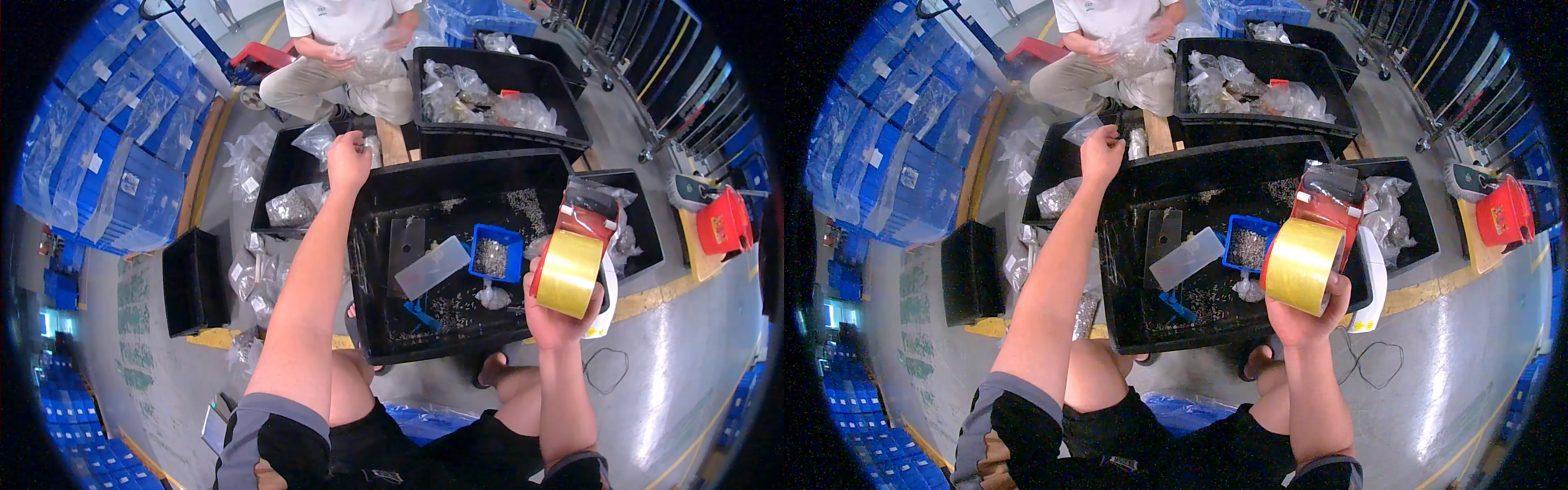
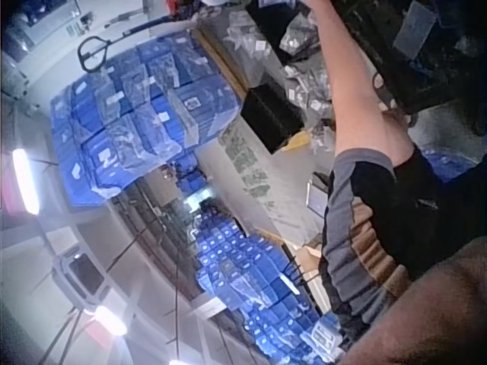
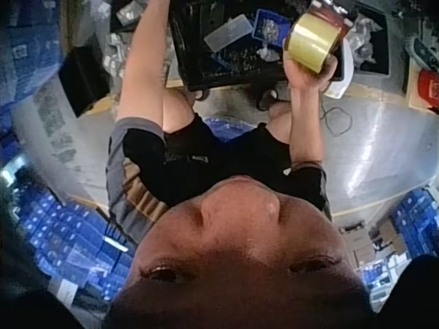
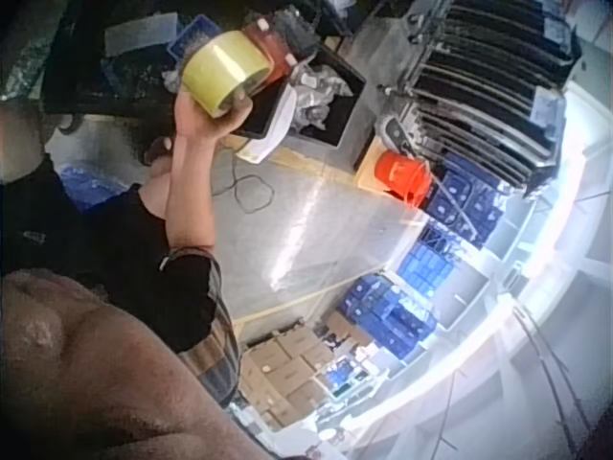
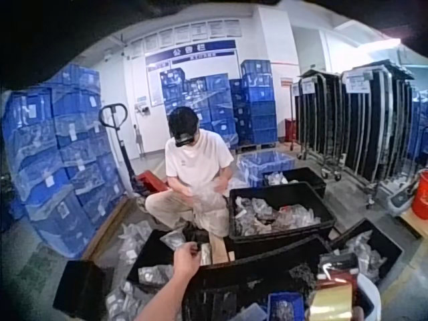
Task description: Sorting small metal parts into plastic bags and sealing them with tape.
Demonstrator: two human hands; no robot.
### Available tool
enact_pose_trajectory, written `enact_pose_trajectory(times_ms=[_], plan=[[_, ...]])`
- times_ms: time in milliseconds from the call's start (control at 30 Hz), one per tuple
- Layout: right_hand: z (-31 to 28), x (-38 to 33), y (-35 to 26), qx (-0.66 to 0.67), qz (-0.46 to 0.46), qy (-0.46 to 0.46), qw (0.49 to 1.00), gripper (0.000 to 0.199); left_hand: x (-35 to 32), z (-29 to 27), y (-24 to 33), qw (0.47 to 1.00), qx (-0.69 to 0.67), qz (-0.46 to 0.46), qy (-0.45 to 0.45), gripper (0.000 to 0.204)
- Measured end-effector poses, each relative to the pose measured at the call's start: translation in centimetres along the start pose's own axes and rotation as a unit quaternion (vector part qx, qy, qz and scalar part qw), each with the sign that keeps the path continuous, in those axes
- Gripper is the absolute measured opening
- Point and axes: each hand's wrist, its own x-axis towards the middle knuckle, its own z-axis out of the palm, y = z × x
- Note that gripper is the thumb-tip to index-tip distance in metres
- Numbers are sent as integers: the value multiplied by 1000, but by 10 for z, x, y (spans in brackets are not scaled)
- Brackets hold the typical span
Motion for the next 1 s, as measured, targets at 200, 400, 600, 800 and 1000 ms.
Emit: enact_pose_trajectory(times_ms=[200,400,600,800,1000], plan=[[-1,0,0,1,-1,0,1000,79,1,0,0,1000,3,0,-1,34],[-1,1,1,-5,2,-3,1000,78,1,0,-2,1000,-9,-9,2,34],[0,0,2,-5,-7,2,1000,78,-1,0,1,1000,-10,-10,9,33],[2,0,3,-7,-4,1,1000,77,0,-2,2,1000,-9,-9,9,33],[-2,1,2,-3,-5,9,1000,74,1,-1,0,1000,-5,-8,7,34]])
